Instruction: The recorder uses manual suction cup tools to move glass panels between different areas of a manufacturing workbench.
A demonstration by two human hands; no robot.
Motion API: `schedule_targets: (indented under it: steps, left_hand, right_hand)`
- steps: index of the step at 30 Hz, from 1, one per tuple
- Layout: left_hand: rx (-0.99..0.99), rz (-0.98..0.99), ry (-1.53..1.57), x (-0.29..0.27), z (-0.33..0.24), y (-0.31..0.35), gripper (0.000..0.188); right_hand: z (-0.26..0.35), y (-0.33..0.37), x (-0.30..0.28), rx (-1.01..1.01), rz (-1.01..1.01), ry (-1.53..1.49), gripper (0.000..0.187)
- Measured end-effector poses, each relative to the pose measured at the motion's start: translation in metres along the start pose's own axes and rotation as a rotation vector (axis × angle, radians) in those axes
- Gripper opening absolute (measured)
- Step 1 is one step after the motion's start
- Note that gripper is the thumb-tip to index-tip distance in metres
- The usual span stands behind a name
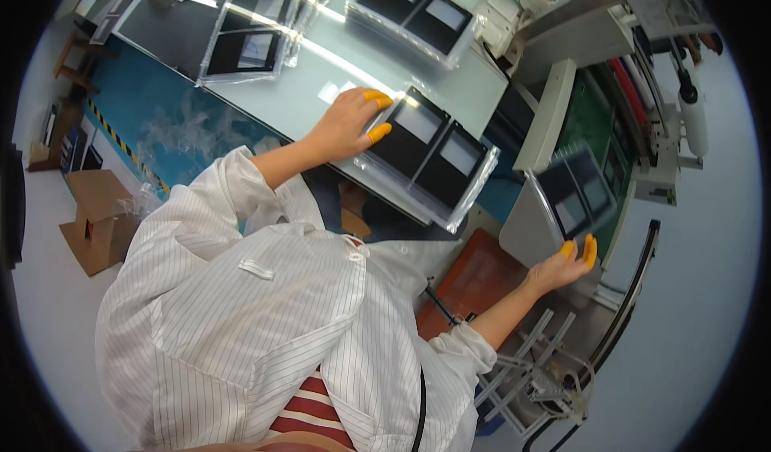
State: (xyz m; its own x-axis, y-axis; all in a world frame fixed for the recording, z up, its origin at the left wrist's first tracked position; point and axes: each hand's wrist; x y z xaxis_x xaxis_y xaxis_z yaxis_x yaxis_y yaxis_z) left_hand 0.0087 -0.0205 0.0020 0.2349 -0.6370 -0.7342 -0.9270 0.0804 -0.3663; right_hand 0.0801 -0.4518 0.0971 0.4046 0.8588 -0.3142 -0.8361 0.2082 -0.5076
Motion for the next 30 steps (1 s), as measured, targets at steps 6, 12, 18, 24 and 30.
schedule_targets:
  steps: [6,12,18,24,30]
  left_hand:
    - [-0.021,0.069,0.004,0.000,0.002,0.003,0.034]
    - [-0.064,0.029,0.171,0.006,0.013,0.005,0.028]
    - [0.006,0.057,0.169,0.007,0.014,-0.001,0.030]
    - [0.018,0.089,0.014,0.006,0.007,-0.003,0.042]
    - [0.019,0.103,0.005,0.005,0.003,-0.006,0.046]
  right_hand:
    - [0.037,0.010,0.045,0.121,0.207,-0.402,0.040]
    - [0.037,0.021,0.099,0.153,0.551,-0.485,0.043]
    - [0.007,0.016,0.139,0.206,0.675,-0.512,0.044]
    - [-0.020,0.014,0.159,0.188,0.667,-0.233,0.050]
    - [-0.016,0.026,0.161,0.143,0.538,0.079,0.045]
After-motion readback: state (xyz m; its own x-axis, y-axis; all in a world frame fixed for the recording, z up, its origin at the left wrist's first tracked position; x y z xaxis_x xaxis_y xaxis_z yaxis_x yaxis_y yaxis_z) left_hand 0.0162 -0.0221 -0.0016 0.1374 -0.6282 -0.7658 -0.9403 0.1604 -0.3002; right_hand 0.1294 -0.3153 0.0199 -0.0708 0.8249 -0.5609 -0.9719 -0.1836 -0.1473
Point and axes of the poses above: each hand's wrist, its own y-axis away from the middle knuckle, its own x-axis out of the palm, z = x × y, and after that the axes turned 11 degrees about z, right-handed
